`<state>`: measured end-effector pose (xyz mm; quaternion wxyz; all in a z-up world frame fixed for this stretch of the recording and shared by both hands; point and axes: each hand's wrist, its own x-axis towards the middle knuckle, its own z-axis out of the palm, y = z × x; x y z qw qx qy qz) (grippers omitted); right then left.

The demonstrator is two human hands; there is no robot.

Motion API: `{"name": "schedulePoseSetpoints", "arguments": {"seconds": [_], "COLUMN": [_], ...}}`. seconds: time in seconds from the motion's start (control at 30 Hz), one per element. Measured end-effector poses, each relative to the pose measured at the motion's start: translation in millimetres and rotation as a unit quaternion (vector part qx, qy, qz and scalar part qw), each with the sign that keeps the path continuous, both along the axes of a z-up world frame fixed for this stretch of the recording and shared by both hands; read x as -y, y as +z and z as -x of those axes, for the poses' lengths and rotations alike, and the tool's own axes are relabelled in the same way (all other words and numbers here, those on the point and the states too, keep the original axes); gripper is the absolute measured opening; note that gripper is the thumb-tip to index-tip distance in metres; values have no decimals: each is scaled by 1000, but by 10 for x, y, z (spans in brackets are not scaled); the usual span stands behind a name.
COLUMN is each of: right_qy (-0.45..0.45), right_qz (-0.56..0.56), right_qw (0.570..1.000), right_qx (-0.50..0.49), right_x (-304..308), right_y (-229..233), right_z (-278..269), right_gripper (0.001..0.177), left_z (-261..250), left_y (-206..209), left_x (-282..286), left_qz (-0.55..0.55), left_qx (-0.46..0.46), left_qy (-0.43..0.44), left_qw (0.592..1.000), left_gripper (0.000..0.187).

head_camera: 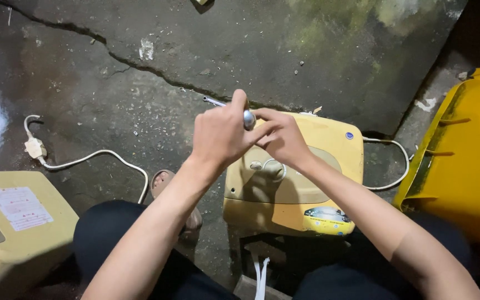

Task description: Disassembling a small yellow water heater using a screwdriver and a wrench while sitting on the floor.

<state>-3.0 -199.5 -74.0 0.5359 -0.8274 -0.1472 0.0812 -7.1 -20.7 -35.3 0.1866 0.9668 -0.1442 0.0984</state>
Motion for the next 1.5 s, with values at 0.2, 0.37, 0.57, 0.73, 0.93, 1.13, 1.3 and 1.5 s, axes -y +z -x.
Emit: {"name": "schedulePoseSetpoints", "arguments": {"seconds": [0.2,0.37,0.57,0.73,0.93,1.13,1.3,1.5], "right_qy": [-11,-2,9,4,2,17,18,15], "right_qz": [-32,-36,-71,-56,-85,-62,-73,66], "right_qw": [999,997,996,996,992,994,992,994], "right_qx": [-20,-64,-52,-65,-91,-93,-105,-86], "right_x": [11,-36,-54,-77,-120,-68,-78,-4], "right_y": [-8,88,89,254,164,117,1,-155], "right_z": [-95,-42,-28,10,3,18,-22,-24], "right_gripper": [25,23,24,14,11,14,24,26], "left_z": [-8,-83,-16,-96,-86,-75,-68,-46], "left_y": [650,238,435,111,264,36,359,463], "left_x": [-235,-265,-163,-162,-192,-158,-196,-296], "left_qz": [212,144,298,164,352,57,242,296], "left_qx": [-153,-42,-82,-47,-198,19,-136,-228], "left_qy": [-194,-160,-177,-128,-215,-50,-173,-173], "left_qw": [945,976,934,977,889,997,945,911], "left_gripper": [57,50,67,52,62,44,41,29]}}
